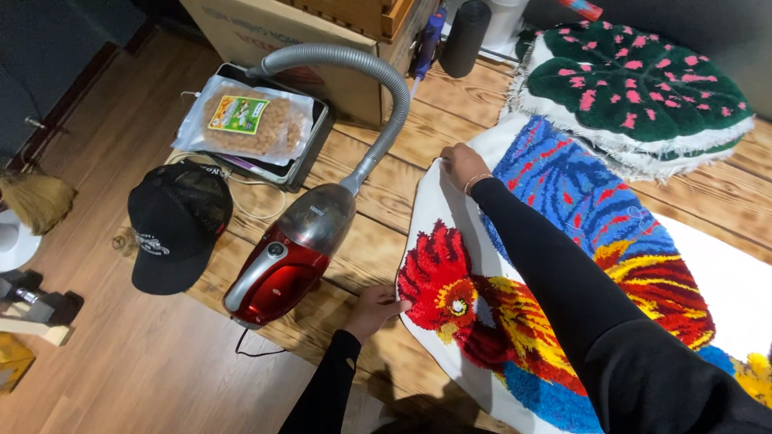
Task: Applying adhesive and finishing a hand-tufted rooster rug.
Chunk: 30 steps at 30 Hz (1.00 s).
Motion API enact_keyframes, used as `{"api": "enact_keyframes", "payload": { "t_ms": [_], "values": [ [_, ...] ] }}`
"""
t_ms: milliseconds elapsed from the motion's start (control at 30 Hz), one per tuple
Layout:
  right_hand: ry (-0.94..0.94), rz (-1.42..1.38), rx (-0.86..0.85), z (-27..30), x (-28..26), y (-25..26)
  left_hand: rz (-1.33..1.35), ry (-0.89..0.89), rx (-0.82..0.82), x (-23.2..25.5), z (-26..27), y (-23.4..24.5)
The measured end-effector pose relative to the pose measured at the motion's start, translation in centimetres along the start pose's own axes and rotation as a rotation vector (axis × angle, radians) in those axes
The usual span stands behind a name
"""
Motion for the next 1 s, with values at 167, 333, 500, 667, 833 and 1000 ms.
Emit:
{"api": "enact_keyframes", "payload": {
  "t_ms": [167,333,500,667,833,1000],
  "values": [
    [0.007,-0.069,0.068,0.5,0.8,-0.5,0.035,0.115,0.221,-4.2,-0.2,1.6],
    [-0.028,-0.116,0.103,1.7,0.3,0.2,0.13,0.178,0.279,-5.4,0.3,3.0],
    [-0.085,-0.053,-0.029,4.2,-0.9,0.3,-0.029,0.134,0.412,-3.7,1.2,2.4],
    [0.22,-0.061,0.003,13.4,-11.9,6.2,-0.095,0.027,0.458,-5.0,0.7,2.8],
    [0.294,0.033,-0.122,23.7,-17.1,6.5,-0.045,-0.017,0.494,-4.1,1.3,2.7],
    [0.317,0.221,-0.209,26.8,-15.9,3.5,0.014,0.017,0.468,-4.2,1.4,2.4]
  ]
}}
Point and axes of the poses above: each hand's wrist, its own z-axis away from the middle knuckle, its own y-axis out of the back of the hand, x = y × z, the point moved 5 cm from there along -z, towards the middle knuckle, and after that the axes turned 4 degrees about x, right-handed, at the moved point
